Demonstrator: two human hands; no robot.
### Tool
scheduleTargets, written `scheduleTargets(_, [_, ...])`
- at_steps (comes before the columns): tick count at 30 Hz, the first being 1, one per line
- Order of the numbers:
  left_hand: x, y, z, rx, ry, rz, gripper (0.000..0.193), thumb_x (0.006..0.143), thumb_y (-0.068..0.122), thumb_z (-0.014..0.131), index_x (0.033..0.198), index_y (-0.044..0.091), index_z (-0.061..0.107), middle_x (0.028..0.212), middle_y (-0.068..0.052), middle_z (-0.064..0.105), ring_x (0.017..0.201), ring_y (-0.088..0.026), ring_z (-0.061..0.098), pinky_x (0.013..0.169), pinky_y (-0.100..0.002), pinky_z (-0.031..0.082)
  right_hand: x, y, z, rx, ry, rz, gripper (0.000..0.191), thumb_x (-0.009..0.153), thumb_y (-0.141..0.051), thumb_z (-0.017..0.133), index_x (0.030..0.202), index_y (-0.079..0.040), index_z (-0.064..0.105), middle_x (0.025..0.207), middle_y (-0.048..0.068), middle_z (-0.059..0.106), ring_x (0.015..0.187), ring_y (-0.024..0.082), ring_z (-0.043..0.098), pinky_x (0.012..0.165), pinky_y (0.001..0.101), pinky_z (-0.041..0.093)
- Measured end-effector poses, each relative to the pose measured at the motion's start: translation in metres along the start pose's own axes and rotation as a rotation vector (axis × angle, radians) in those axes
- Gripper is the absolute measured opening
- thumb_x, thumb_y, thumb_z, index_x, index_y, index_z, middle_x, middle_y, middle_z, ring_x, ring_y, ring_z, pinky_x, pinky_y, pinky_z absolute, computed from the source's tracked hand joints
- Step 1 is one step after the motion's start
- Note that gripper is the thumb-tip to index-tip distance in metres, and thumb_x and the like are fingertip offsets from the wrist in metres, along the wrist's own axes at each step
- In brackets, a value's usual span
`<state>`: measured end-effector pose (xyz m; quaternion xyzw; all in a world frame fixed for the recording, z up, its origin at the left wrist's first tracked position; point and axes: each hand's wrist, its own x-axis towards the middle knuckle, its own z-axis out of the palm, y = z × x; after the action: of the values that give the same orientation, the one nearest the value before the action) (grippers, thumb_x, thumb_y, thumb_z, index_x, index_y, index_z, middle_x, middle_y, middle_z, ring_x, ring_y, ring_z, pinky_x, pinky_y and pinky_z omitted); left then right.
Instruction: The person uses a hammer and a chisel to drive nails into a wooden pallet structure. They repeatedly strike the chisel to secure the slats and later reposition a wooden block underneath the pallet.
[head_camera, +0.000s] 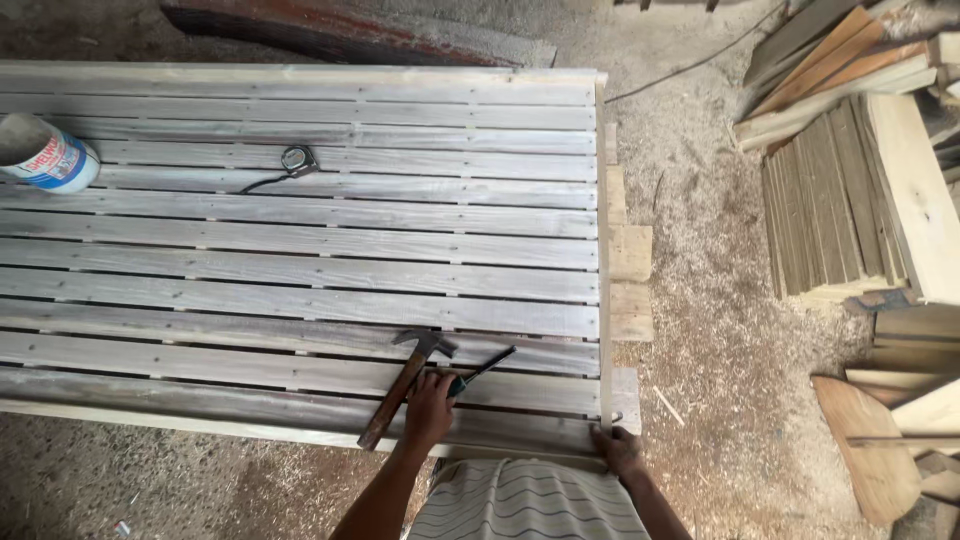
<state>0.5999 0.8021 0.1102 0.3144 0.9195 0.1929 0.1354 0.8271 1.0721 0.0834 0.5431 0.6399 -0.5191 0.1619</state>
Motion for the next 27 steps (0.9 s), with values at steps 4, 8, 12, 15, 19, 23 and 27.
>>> scheduleTargets(4, [-0.001, 0.003, 0.006, -0.047, 0.011, -0.029, 0.048, 0.086, 0.019, 0.074, 0.130, 0.008, 0.057, 0.119, -0.015, 0.056, 0.118, -0.038, 0.052, 0.096, -0.052, 0.044, -0.002, 0.003, 0.000, 0.092, 0.025, -0.039, 0.064, 0.087, -0.050, 0.073, 0.119, 0.006, 0.074, 0.101, 0.020, 0.081, 0.090, 0.026, 0.074, 0.084, 0.0391, 0.060])
scheduleTargets(8, [0.000, 0.000, -0.003, -0.106, 0.001, -0.089, 0.040, 0.091, 0.021, 0.068, 0.128, 0.009, 0.058, 0.119, -0.015, 0.058, 0.112, -0.037, 0.059, 0.094, -0.050, 0.047, -0.008, 0.000, 0.004, 0.226, -0.001, 0.027, 0.061, 0.088, -0.045, 0.074, 0.117, 0.009, 0.071, 0.099, 0.020, 0.078, 0.090, 0.026, 0.070, 0.083, 0.0386, 0.057])
scheduleTargets(12, [0.002, -0.017, -0.025, -0.141, 0.253, -0.219, 0.045, 0.096, 0.025, 0.064, 0.133, 0.002, 0.054, 0.121, -0.023, 0.057, 0.107, -0.043, 0.059, 0.090, -0.050, 0.050, -0.015, -0.008, 0.009, 0.132, -0.006, -0.039, 0.055, 0.090, -0.042, 0.073, 0.112, 0.009, 0.072, 0.095, 0.017, 0.078, 0.086, 0.024, 0.068, 0.080, 0.0362, 0.054])
scheduleTargets(15, [0.003, -0.031, -0.046, -0.217, 0.184, -0.497, 0.045, 0.102, 0.031, 0.058, 0.137, 0.004, 0.051, 0.123, -0.020, 0.059, 0.109, -0.038, 0.061, 0.091, -0.049, 0.052, -0.020, -0.017, 0.007, 0.082, -0.037, -0.051, 0.057, 0.091, -0.043, 0.073, 0.108, 0.012, 0.074, 0.092, 0.017, 0.076, 0.083, 0.023, 0.066, 0.077, 0.0366, 0.052])
scheduleTargets(19, [0.000, -0.059, -0.070, -0.022, 0.342, -0.448, 0.054, 0.090, 0.027, 0.063, 0.140, 0.007, 0.053, 0.123, -0.019, 0.061, 0.115, -0.037, 0.058, 0.098, -0.051, 0.051, -0.020, -0.019, 0.000, 0.156, -0.048, -0.093, 0.052, 0.087, -0.041, 0.076, 0.107, 0.007, 0.075, 0.089, 0.015, 0.075, 0.081, 0.022, 0.064, 0.075, 0.0360, 0.052])
scheduleTargets(23, [-0.007, -0.079, -0.086, 0.117, 0.176, -0.687, 0.048, 0.092, 0.029, 0.066, 0.138, 0.018, 0.055, 0.134, -0.014, 0.058, 0.124, -0.034, 0.056, 0.101, -0.058, 0.045, -0.014, -0.007, -0.003, 0.124, -0.050, -0.089, 0.050, 0.086, -0.041, 0.077, 0.106, 0.004, 0.076, 0.088, 0.015, 0.075, 0.079, 0.022, 0.065, 0.072, 0.0366, 0.054])
scheduleTargets(27, [-0.009, -0.095, -0.111, -0.001, 0.069, -0.730, 0.048, 0.096, 0.045, 0.065, 0.139, 0.028, 0.057, 0.140, -0.011, 0.058, 0.133, -0.036, 0.051, 0.109, -0.057, 0.040, -0.002, -0.016, 0.011, 0.105, 0.002, -0.113, 0.049, 0.085, -0.040, 0.079, 0.108, 0.003, 0.077, 0.092, 0.015, 0.077, 0.083, 0.021, 0.068, 0.076, 0.0346, 0.054])
